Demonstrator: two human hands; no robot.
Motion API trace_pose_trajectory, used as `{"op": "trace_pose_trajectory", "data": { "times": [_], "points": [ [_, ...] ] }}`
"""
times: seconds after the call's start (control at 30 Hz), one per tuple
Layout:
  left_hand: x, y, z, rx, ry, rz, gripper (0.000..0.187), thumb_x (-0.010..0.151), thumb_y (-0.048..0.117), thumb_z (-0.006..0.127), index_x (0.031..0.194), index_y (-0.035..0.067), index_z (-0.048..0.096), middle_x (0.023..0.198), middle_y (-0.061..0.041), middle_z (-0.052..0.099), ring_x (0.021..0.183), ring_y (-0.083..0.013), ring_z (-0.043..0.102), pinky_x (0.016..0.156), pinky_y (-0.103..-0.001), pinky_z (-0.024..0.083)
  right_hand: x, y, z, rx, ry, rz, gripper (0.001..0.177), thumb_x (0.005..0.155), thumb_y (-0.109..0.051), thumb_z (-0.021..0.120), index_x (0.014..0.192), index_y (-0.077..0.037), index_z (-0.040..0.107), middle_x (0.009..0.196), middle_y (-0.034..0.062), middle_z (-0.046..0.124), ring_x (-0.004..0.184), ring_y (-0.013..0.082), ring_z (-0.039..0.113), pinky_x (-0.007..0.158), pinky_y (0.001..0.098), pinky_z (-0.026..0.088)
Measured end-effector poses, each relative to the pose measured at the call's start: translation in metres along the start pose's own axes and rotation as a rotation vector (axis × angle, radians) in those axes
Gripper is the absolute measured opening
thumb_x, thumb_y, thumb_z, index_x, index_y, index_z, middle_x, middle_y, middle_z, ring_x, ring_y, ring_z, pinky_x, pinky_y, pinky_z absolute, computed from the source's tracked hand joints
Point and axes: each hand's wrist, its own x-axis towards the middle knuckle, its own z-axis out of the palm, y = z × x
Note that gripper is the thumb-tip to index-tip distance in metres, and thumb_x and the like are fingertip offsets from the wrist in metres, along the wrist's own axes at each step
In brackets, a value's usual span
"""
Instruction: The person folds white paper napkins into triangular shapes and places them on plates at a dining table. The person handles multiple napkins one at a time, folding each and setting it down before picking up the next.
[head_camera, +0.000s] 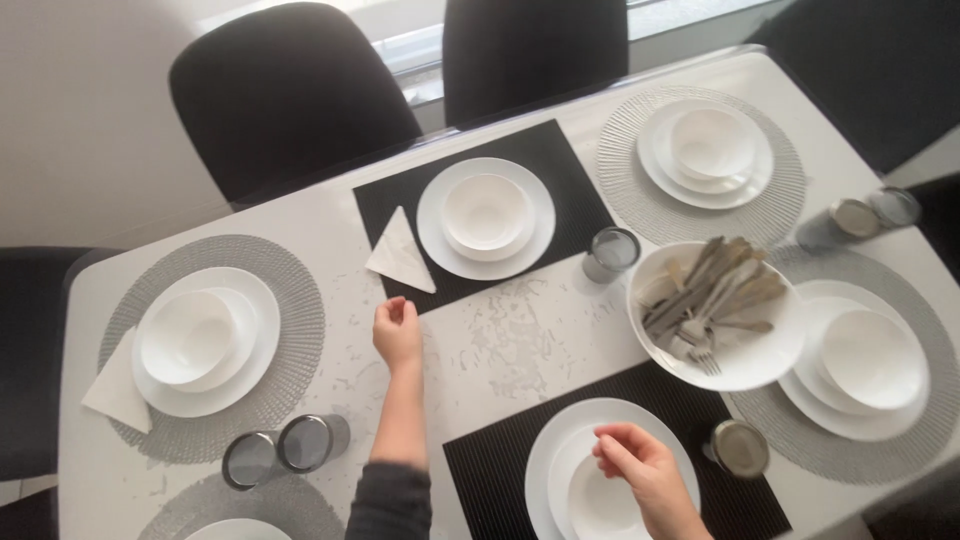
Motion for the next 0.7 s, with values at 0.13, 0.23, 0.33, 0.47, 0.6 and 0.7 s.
{"op": "trace_pose_trajectory", "data": {
  "times": [0.13,0.23,0.33,0.47,0.6,0.7],
  "points": [
    [-0.084,-0.012,-0.021,-0.044,-0.113,0.129,0.015,0.092,0.017,0.063,0.105,0.013,0.069,0.102,-0.001,0.074,0.098,-0.0133,0.071,0.091,-0.030,0.054,-0.009,-0.021,0.006,-0.019,-0.020,0.002,0.016,0.090,-0.005,0.069,0.098,0.005,0.077,0.080,0.0171,0.073,0.069,0.0234,0.062,0.070,0.0336,0.051],
    [-0.156,-0.001,-0.044,-0.058,-0.198,0.067,0.019,0.092,0.016,0.063,0.109,0.011,0.070,0.109,-0.002,0.074,0.102,-0.0143,0.071,0.094,-0.028,0.054,-0.004,-0.031,-0.003,-0.031,-0.036,-0.134,0.010,0.090,-0.001,0.069,0.093,0.005,0.076,0.077,0.0156,0.074,0.065,0.0210,0.062,0.064,0.0310,0.050],
    [-0.209,0.001,-0.058,-0.101,-0.275,0.044,0.020,0.091,0.016,0.065,0.109,0.011,0.072,0.112,-0.005,0.076,0.102,-0.0154,0.072,0.095,-0.028,0.057,0.012,-0.064,-0.016,-0.240,0.035,-0.130,0.008,0.093,-0.003,0.068,0.095,0.003,0.074,0.077,0.0141,0.070,0.073,0.0205,0.061,0.069,0.0273,0.051],
    [-0.248,0.002,-0.068,-0.113,-0.327,0.031,0.020,0.089,0.015,0.062,0.106,0.011,0.073,0.111,-0.002,0.077,0.099,-0.0136,0.072,0.089,-0.027,0.059,0.076,-0.104,-0.037,-0.674,0.216,-0.415,0.018,0.094,-0.021,0.068,0.100,-0.007,0.077,0.090,0.0073,0.077,0.082,0.0185,0.068,0.078,0.0301,0.055],
    [-0.264,0.010,-0.073,-0.109,-0.285,0.074,0.018,0.088,0.013,0.061,0.100,0.012,0.074,0.113,0.000,0.077,0.106,-0.0130,0.070,0.087,-0.027,0.060,0.157,-0.136,-0.045,-1.189,0.172,-0.571,0.026,0.101,-0.024,0.055,0.116,-0.016,0.076,0.117,0.0005,0.072,0.100,0.0217,0.066,0.077,0.0380,0.057],
    [-0.277,0.016,-0.075,-0.111,-0.239,0.053,0.019,0.088,0.012,0.061,0.102,0.011,0.075,0.109,0.001,0.075,0.101,-0.0121,0.070,0.086,-0.026,0.060,0.237,-0.116,-0.061,-1.430,0.040,-0.737,0.028,0.092,-0.017,0.054,0.110,-0.013,0.074,0.118,0.0045,0.068,0.103,0.0315,0.066,0.084,0.0481,0.055]
  ]
}}
